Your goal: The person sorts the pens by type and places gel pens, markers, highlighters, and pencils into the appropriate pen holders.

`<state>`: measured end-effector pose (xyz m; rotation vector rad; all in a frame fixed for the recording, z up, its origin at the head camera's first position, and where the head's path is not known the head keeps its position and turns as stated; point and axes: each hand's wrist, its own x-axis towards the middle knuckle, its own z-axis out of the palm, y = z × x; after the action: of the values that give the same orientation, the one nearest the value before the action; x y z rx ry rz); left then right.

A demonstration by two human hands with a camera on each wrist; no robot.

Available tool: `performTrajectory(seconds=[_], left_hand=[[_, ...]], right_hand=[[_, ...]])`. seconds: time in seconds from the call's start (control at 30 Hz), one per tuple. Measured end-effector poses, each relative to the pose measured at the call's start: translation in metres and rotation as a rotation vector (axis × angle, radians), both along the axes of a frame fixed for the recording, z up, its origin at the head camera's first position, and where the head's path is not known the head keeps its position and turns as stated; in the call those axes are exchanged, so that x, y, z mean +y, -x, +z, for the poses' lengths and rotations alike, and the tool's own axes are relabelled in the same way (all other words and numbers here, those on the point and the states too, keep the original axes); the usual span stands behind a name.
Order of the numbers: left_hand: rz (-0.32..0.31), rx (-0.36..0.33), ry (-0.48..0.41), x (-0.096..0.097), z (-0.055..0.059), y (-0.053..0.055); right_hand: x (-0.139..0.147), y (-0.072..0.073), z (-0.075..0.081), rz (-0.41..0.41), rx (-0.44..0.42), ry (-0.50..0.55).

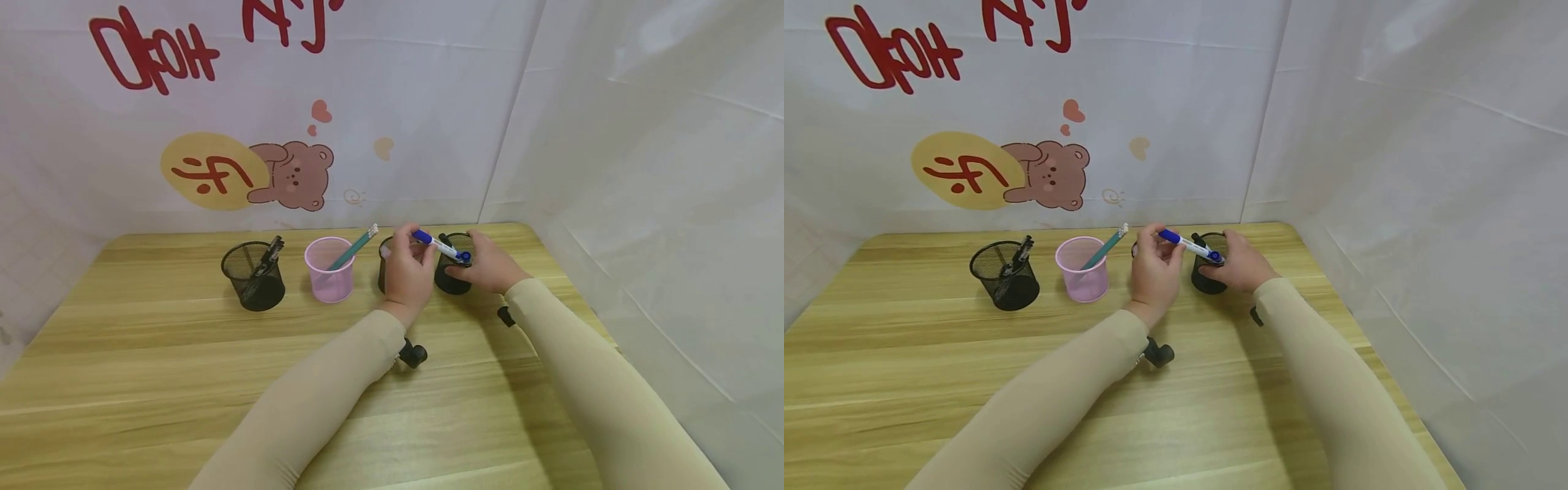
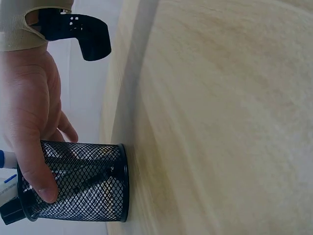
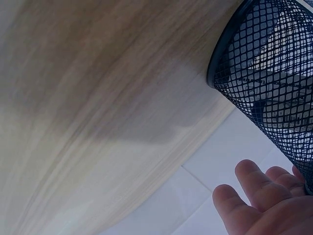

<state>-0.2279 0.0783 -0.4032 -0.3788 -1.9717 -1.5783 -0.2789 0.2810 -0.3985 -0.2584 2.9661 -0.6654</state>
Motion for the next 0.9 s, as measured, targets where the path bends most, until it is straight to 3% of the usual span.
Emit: performTrajectory(seconds=[0.7, 0.9], left_hand=[[-0.021, -0.013, 0.163, -0.0005, -0.0012, -0.0035], [-0.047, -0.045, 0.147, 0.0015, -0.0014, -0.0035]], right_hand=[[-0.0008, -0.0017, 0.0007, 0.017, 0.017, 0.023], [-0.0012, -0.0006, -0.0007, 0.026, 0.033, 0.025]])
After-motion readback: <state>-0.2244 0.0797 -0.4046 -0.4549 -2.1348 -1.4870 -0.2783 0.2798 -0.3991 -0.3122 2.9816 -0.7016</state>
